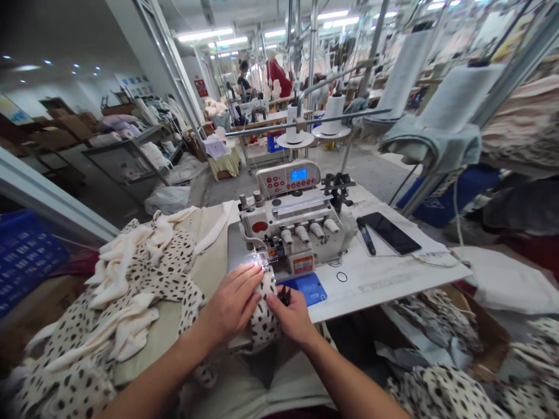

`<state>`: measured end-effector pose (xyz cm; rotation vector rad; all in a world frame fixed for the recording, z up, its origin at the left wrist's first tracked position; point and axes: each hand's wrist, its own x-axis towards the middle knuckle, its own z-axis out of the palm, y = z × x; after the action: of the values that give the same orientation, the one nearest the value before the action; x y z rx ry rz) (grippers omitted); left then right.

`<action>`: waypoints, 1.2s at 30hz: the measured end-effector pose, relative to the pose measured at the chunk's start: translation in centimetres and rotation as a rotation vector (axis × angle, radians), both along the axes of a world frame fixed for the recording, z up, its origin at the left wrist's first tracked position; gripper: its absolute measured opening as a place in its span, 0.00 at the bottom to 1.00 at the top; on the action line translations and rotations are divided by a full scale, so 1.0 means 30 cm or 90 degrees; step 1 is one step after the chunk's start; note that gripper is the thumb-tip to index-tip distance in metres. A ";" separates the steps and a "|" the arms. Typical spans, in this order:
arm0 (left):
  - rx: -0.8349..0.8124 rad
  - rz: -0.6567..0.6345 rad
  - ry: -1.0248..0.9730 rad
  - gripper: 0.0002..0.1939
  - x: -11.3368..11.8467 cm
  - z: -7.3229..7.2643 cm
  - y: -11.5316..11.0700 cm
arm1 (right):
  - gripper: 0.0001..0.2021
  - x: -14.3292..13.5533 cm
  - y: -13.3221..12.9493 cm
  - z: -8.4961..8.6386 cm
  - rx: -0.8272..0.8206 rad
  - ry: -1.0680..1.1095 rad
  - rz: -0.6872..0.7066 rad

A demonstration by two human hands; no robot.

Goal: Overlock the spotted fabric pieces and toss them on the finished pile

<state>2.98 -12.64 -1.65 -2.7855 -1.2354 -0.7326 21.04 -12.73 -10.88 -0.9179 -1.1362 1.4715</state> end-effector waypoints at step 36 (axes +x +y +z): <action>0.115 0.000 0.008 0.15 0.076 0.003 -0.027 | 0.18 -0.007 0.010 -0.009 0.026 0.072 -0.010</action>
<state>5.27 -13.44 -1.56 -2.6398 -1.1076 -0.7839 20.82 -12.43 -11.13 -0.8034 -1.0700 1.4633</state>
